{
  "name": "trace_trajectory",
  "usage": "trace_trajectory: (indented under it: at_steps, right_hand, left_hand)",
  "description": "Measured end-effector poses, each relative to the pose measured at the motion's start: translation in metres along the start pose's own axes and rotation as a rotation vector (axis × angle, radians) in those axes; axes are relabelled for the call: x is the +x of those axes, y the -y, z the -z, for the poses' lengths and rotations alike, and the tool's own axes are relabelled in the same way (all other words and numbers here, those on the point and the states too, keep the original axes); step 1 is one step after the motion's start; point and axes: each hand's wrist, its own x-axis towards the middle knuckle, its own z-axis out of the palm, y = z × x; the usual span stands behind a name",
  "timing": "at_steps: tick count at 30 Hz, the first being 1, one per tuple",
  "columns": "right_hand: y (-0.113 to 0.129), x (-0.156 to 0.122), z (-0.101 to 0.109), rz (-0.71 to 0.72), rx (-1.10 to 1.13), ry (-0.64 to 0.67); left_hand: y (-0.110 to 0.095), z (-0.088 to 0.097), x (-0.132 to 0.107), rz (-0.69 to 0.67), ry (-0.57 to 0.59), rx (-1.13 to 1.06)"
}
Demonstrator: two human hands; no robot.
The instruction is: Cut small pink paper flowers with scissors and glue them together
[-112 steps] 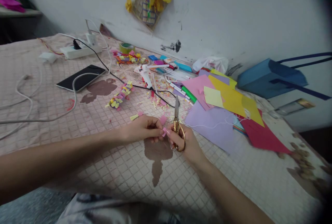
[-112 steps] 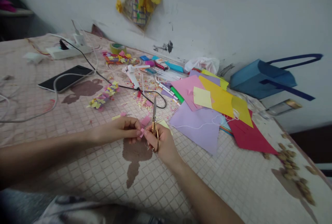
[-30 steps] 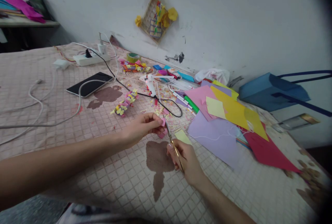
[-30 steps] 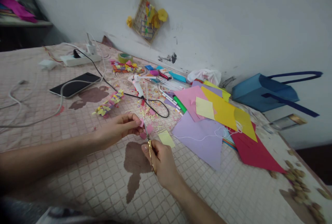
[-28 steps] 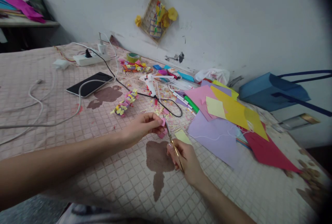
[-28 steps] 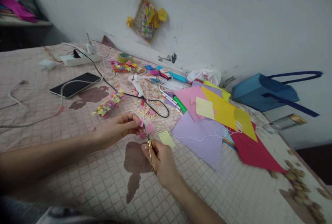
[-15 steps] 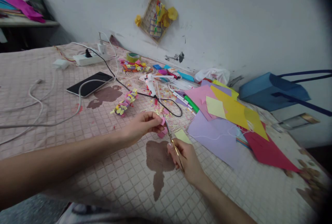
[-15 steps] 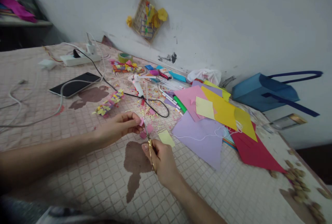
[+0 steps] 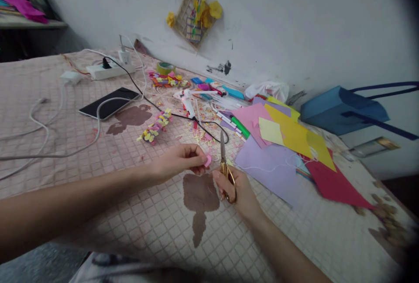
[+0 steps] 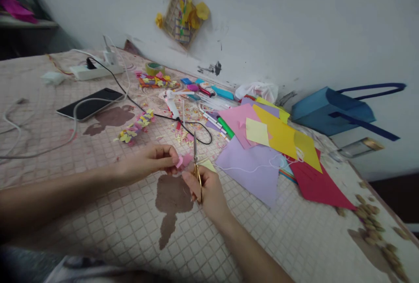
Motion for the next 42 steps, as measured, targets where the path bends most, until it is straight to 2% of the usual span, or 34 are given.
trace_trajectory:
  at_steps: [6,11,20,32,37,42]
  right_hand:
    - [0.0,0.001,0.0,0.042,0.064,0.001]
    - [-0.001,0.001,-0.001,0.051,0.139,-0.015]
    - [0.0,-0.001,0.0,0.045,0.045,0.007]
    - [0.003,-0.003,-0.004,-0.021,0.077,0.011]
    - [0.008,-0.008,-0.006,-0.038,0.044,0.076]
    - [0.006,-0.009,-0.009,-0.059,-0.03,0.077]
  left_hand:
    - [0.001,-0.003,-0.004,0.032,0.118,0.114]
    - [0.003,-0.002,-0.004,0.024,0.127,0.156]
    - [0.005,-0.003,-0.004,0.022,0.153,0.247]
    - [0.006,-0.001,0.0,0.056,-0.006,-0.057]
    - [0.006,-0.002,0.0,-0.002,-0.068,-0.156]
    - [0.005,-0.002,0.0,-0.06,-0.107,-0.201]
